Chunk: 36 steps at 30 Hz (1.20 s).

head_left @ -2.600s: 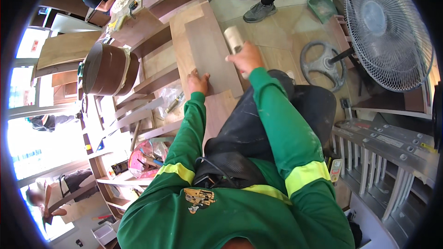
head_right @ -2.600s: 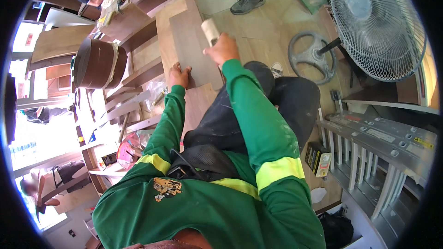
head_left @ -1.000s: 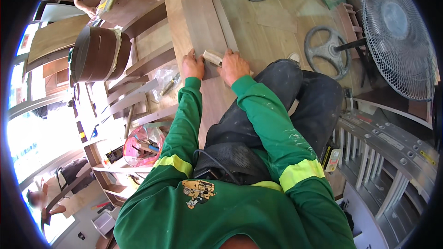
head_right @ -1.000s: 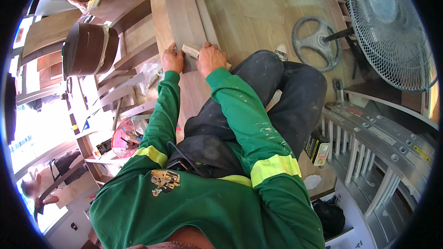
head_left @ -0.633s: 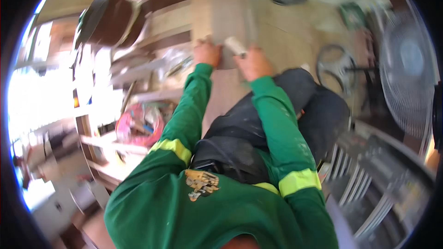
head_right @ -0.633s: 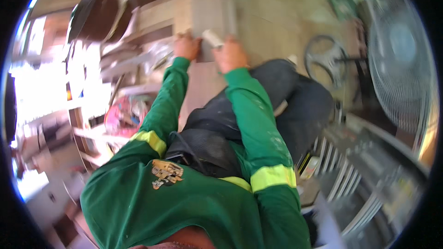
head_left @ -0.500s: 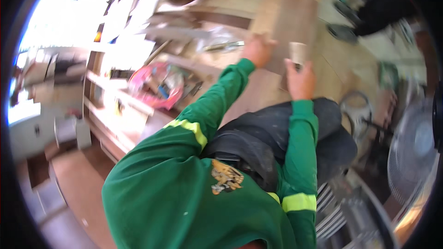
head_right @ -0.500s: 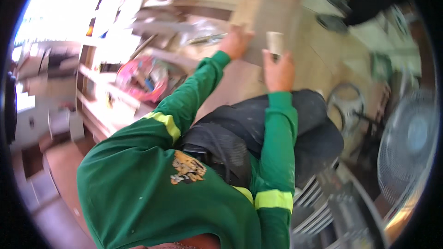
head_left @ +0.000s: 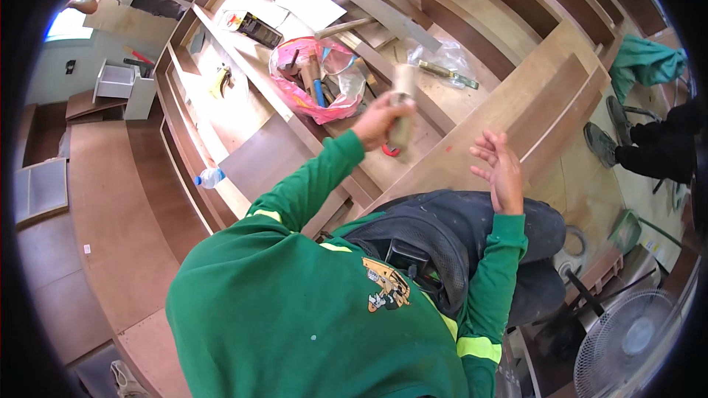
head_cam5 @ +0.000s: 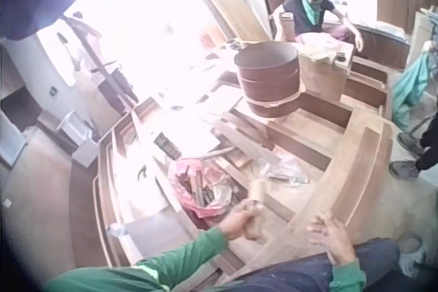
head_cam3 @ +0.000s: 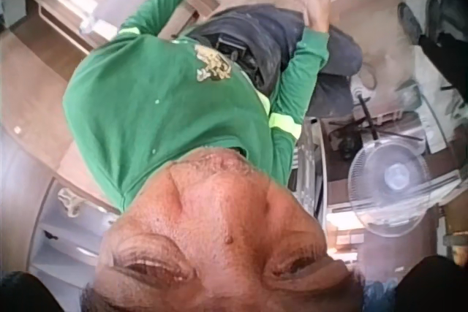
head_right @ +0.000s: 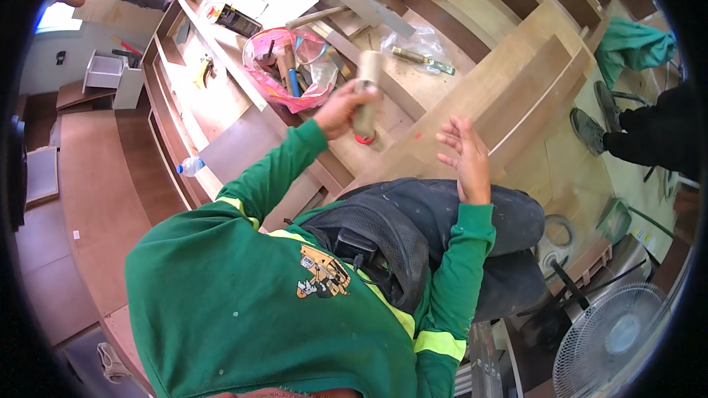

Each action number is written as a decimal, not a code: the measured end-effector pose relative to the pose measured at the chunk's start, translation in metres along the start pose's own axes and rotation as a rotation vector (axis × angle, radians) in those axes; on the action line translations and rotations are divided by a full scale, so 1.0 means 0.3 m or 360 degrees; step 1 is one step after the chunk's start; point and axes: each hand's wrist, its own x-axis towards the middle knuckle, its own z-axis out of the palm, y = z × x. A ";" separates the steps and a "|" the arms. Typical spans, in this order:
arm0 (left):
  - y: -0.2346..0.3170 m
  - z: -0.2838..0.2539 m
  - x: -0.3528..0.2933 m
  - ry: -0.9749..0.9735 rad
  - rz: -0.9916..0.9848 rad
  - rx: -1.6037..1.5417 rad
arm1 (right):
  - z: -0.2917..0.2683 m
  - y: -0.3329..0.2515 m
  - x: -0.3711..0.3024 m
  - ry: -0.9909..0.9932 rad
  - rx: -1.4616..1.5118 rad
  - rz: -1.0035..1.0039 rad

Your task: The person sits on the floor and assembles a wooden cabinet. They use a utility knife to cut a piece of wood, apply glue to the edges, and fit the pieces together. The person also uses a tape measure and a hammer during the process.

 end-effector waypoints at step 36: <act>-0.070 -0.481 -0.004 0.0439 0.0847 0.2827 | -0.120 0.073 0.032 -0.0055 0.0474 0.0041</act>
